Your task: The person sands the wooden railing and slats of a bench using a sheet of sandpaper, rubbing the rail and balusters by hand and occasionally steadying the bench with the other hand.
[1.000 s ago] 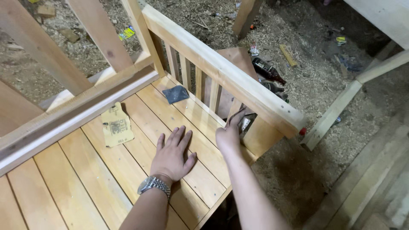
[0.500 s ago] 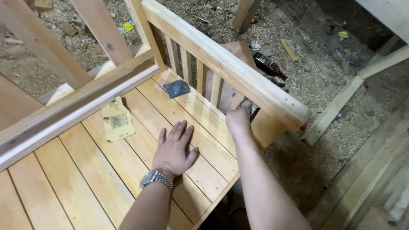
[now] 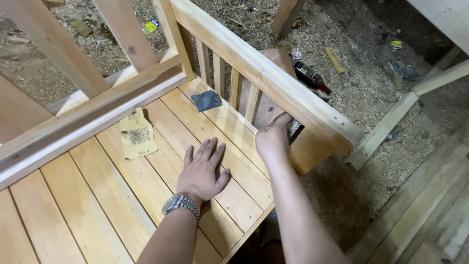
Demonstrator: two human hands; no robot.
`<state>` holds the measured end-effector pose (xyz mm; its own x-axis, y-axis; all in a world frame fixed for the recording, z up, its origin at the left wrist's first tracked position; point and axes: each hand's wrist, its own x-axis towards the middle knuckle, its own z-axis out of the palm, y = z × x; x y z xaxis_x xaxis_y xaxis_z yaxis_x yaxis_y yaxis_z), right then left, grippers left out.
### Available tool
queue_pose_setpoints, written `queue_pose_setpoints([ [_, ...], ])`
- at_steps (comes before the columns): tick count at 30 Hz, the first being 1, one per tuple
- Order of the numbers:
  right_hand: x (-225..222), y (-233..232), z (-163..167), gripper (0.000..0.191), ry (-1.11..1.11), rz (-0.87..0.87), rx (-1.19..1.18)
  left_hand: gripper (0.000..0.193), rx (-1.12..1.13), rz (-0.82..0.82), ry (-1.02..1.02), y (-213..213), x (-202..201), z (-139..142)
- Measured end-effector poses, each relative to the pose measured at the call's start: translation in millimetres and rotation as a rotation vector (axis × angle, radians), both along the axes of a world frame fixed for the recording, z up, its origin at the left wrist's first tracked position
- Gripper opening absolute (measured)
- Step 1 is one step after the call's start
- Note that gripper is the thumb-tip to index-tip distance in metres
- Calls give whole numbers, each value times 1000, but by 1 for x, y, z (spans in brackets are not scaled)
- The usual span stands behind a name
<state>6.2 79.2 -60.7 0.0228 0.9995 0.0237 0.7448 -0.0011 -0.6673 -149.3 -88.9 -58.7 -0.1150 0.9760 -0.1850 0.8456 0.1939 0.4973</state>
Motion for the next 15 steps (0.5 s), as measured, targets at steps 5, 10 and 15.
queue_pose_setpoints([
  [5, -6, -6, -1, 91, 99, -61, -48, 74, 5, 1, -1, 2, 0, -1],
  [10, 1, -7, -10, 93, 217, 45, 108, 75, 28, -6, 4, 1, 1, -1],
  [15, 9, 0, -19, 86, 591, -76, -224, 74, 11, -4, 10, 1, 0, -1],
])
